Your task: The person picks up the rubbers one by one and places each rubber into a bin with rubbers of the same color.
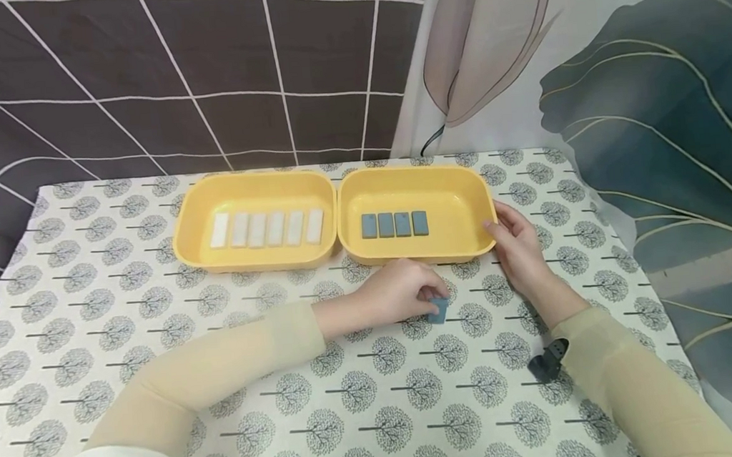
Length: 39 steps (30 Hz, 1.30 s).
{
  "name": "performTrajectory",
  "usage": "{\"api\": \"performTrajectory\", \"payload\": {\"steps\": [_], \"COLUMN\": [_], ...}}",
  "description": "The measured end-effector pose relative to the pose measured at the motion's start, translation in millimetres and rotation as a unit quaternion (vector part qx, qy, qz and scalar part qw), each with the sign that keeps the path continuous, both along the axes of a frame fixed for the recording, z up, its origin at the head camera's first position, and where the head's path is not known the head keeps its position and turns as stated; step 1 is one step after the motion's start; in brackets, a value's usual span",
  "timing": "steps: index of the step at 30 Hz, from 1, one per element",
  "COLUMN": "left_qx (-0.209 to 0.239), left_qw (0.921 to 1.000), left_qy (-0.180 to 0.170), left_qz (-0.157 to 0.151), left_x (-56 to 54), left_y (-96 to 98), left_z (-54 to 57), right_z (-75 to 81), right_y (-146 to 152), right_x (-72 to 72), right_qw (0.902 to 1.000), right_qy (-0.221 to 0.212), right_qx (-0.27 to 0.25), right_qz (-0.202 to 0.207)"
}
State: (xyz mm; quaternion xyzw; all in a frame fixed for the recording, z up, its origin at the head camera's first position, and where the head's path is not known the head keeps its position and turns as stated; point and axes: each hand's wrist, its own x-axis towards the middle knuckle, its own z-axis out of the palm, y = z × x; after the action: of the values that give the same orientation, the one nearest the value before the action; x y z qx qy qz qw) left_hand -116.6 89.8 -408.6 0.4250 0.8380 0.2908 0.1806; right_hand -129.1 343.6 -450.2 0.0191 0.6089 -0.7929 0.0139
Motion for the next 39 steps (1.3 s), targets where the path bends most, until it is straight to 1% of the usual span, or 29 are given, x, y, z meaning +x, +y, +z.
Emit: {"api": "performTrajectory", "payload": {"steps": [4, 6, 9, 12, 17, 22, 24, 28, 32, 36, 39], "left_qx": [-0.014, -0.019, -0.017, -0.005, 0.011, 0.03, 0.044, 0.076, 0.109, 0.125, 0.13], "left_qw": [0.9995, 0.9992, 0.9994, 0.9999, 0.9998, 0.9994, 0.9988, 0.9959, 0.9896, 0.9831, 0.979], "left_qy": [0.028, 0.034, 0.029, 0.01, -0.004, 0.002, 0.002, -0.009, -0.033, -0.054, -0.067], "left_qz": [0.003, 0.004, 0.007, 0.01, 0.015, 0.018, 0.023, 0.049, 0.088, 0.123, 0.142], "left_x": [-1.7, -2.7, -4.5, -6.7, -13.5, -22.9, -27.4, -37.4, -48.2, -59.4, -67.0], "left_y": [-0.8, -1.2, -1.8, -1.7, 0.8, 3.7, 4.8, 7.4, 10.3, 13.3, 15.4], "left_z": [1.1, 1.8, 3.6, 7.1, 18.1, 31.9, 36.0, 40.2, 41.4, 41.0, 40.7], "right_z": [1.0, 1.4, 1.4, 1.0, -0.5, -1.1, -1.2, -1.5, -1.4, -1.0, -0.7], "right_y": [-1, -2, -2, -2, -2, -1, -1, -1, -1, -1, 0], "right_x": [-1.5, -2.0, -2.4, -1.6, -1.4, -1.4, -1.2, -0.6, -0.7, -0.8, -0.7], "right_qw": [1.0, 1.0, 1.0, 1.0, 1.0, 1.0, 1.0, 1.0, 0.9999, 1.0, 1.0], "right_qy": [-0.002, -0.004, -0.008, -0.009, -0.005, -0.004, -0.004, -0.003, -0.001, -0.002, -0.002], "right_qx": [-0.003, -0.002, 0.0, 0.0, -0.001, -0.005, -0.005, -0.004, -0.005, -0.002, 0.002], "right_qz": [0.0, -0.002, -0.004, -0.004, -0.004, -0.007, -0.007, -0.009, -0.01, -0.009, -0.006]}}
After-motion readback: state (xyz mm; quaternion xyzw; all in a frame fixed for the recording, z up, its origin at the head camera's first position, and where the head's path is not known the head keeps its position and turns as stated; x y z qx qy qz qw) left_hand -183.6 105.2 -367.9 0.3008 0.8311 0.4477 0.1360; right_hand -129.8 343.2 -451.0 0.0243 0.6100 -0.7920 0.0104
